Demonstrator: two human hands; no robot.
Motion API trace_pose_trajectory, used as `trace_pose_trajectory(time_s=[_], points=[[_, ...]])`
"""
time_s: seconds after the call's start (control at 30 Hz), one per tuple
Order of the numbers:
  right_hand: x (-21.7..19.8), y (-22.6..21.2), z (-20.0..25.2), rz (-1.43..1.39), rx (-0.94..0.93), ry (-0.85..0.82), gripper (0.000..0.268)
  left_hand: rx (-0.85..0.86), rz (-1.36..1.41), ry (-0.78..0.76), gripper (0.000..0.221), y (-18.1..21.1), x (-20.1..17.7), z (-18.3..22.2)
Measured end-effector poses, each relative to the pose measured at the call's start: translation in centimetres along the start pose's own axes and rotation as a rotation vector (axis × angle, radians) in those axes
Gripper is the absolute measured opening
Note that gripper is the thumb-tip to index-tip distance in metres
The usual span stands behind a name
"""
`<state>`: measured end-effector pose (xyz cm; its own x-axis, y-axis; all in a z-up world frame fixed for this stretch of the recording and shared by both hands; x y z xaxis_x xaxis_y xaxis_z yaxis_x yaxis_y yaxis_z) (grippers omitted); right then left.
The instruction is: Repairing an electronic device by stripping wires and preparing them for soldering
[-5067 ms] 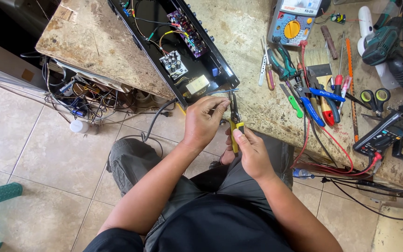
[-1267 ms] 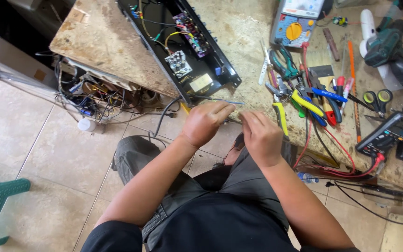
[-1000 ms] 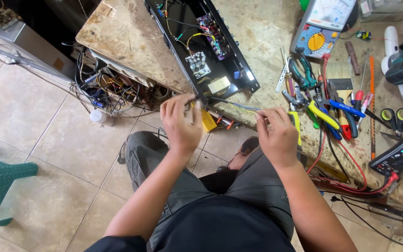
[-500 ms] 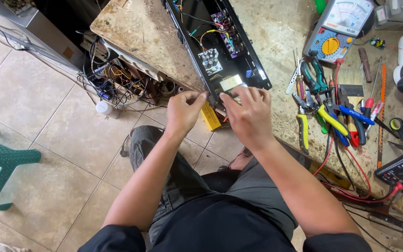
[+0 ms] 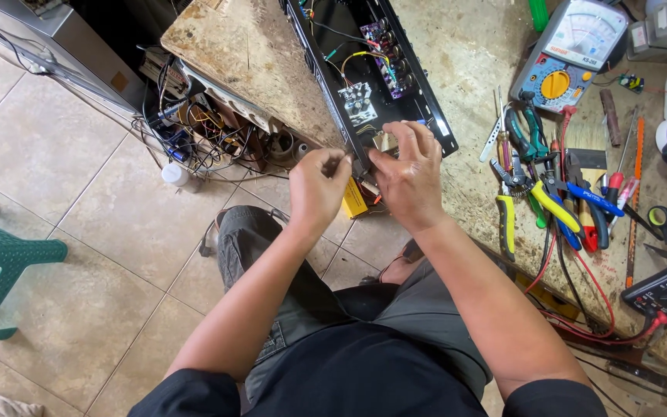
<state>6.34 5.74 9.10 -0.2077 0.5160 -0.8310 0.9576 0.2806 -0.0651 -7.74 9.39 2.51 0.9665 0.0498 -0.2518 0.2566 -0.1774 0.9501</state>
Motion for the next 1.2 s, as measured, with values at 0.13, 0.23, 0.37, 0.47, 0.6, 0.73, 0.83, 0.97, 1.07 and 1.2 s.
trace_pose_trajectory(time_s=[0.13, 0.23, 0.37, 0.47, 0.6, 0.73, 0.83, 0.97, 1.07, 1.2], points=[[0.4, 0.0, -0.6, 0.036, -0.052, -0.064, 0.014, 0.36, -0.023, 0.056, 0.019, 2.4, -1.2, 0.6], [1.1, -0.2, -0.5, 0.077, -0.108, -0.079, 0.012, 0.461, -0.138, 0.054, 0.014, 1.7, -0.4, 1.0], [1.6, -0.3, 0.0, 0.026, -0.117, -0.018, 0.005, 0.606, -0.377, 0.072, 0.011, 1.5, 1.0, 1.6], [1.9, -0.4, 0.3, 0.031, -0.098, 0.004, 0.006, 0.721, -0.569, 0.06, 0.014, 2.5, 1.7, 2.4], [2.4, -0.4, 0.5, 0.071, -0.04, -0.055, 0.012, 0.511, -0.285, -0.083, 0.017, 1.0, 1.4, 0.4], [1.8, -0.7, 0.4, 0.073, -0.034, -0.037, 0.012, 0.291, -0.095, -0.104, 0.01, 0.3, -0.2, -1.8], [1.8, -0.6, 0.3, 0.08, 0.015, -0.06, 0.015, -0.004, -0.115, -0.167, 0.012, -1.7, 0.1, -2.5], [1.8, -0.2, 0.7, 0.069, -0.005, 0.038, 0.011, -0.055, -0.217, -0.234, 0.017, -1.8, 0.5, -3.0], [1.7, -0.2, 0.5, 0.055, 0.002, 0.08, 0.011, 0.137, -0.379, -0.231, 0.018, 0.5, 0.2, -2.9], [1.2, 0.1, -0.1, 0.049, 0.021, 0.167, 0.008, 0.527, -0.537, -0.113, 0.008, 3.9, 0.6, -1.3]])
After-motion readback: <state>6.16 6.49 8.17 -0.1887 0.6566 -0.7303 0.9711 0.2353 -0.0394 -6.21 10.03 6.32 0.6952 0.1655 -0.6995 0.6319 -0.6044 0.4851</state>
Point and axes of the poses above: each hand's wrist, its own z-axis away from the middle knuckle, its own x-axis out of the palm, y = z × x, the point moved 10 cm from there along -z, towards the middle knuckle, and after that the axes turned 4 degrees about x, right-handed, at the moved point
